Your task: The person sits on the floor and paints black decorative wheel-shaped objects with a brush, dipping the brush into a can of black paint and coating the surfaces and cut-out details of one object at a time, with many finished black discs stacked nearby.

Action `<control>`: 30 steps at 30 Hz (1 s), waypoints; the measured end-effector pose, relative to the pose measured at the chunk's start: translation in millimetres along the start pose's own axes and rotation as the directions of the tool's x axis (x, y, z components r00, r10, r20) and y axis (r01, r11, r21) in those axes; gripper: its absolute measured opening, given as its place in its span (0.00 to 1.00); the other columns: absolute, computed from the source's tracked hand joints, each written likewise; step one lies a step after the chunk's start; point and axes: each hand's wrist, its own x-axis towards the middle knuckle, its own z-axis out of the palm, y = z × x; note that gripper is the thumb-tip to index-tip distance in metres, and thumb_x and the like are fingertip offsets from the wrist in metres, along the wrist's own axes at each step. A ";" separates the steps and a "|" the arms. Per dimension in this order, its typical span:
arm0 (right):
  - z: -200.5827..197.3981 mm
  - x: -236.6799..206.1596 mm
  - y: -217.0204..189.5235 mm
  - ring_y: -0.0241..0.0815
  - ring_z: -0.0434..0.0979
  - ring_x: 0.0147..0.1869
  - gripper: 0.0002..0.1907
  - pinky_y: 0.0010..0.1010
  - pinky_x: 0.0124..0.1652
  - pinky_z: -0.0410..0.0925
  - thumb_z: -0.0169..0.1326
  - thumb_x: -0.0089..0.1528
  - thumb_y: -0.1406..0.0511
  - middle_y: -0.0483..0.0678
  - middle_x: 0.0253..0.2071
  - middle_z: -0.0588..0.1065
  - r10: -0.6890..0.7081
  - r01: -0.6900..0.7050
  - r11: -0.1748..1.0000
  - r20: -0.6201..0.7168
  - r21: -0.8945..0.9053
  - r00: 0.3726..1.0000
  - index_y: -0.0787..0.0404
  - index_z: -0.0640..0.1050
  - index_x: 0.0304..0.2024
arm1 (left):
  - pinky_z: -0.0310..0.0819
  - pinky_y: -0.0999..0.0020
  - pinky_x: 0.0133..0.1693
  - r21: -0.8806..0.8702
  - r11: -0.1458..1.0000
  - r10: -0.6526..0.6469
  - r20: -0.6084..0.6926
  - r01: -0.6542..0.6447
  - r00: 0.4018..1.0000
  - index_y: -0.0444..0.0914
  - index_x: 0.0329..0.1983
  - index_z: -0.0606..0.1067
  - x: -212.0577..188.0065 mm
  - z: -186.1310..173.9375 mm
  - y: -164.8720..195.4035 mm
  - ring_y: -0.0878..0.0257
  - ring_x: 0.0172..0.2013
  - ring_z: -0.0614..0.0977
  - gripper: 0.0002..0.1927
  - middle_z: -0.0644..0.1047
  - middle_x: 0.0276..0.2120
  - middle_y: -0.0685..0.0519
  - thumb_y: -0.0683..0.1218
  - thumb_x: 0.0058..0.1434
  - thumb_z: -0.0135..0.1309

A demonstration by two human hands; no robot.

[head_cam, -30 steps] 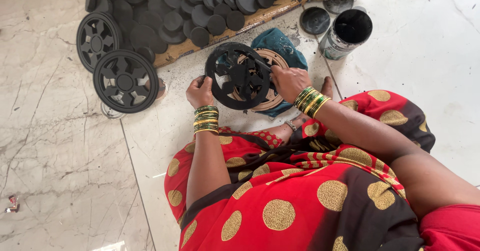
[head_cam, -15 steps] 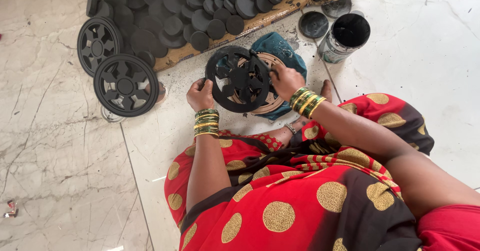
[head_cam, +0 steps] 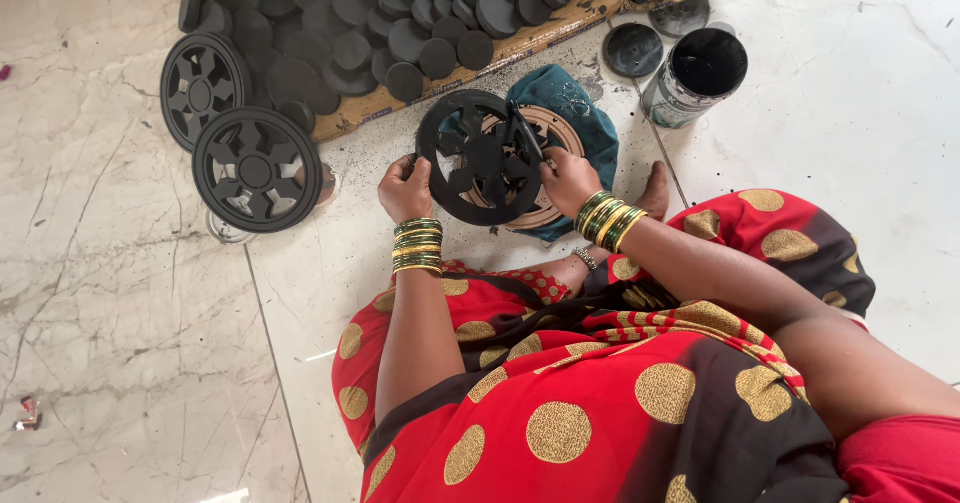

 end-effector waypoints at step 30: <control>-7.1 10.0 -38.1 0.54 0.79 0.27 0.18 0.47 0.32 0.72 0.49 0.68 0.62 0.55 0.22 0.76 -0.212 0.212 0.966 0.013 -0.149 0.977 0.57 0.74 0.60 | 0.77 0.70 0.39 -0.032 0.999 -0.020 0.015 0.020 1.000 0.31 0.44 0.83 -3.4 -7.1 14.0 0.66 0.32 0.82 0.13 0.84 0.34 0.50 0.41 0.57 0.61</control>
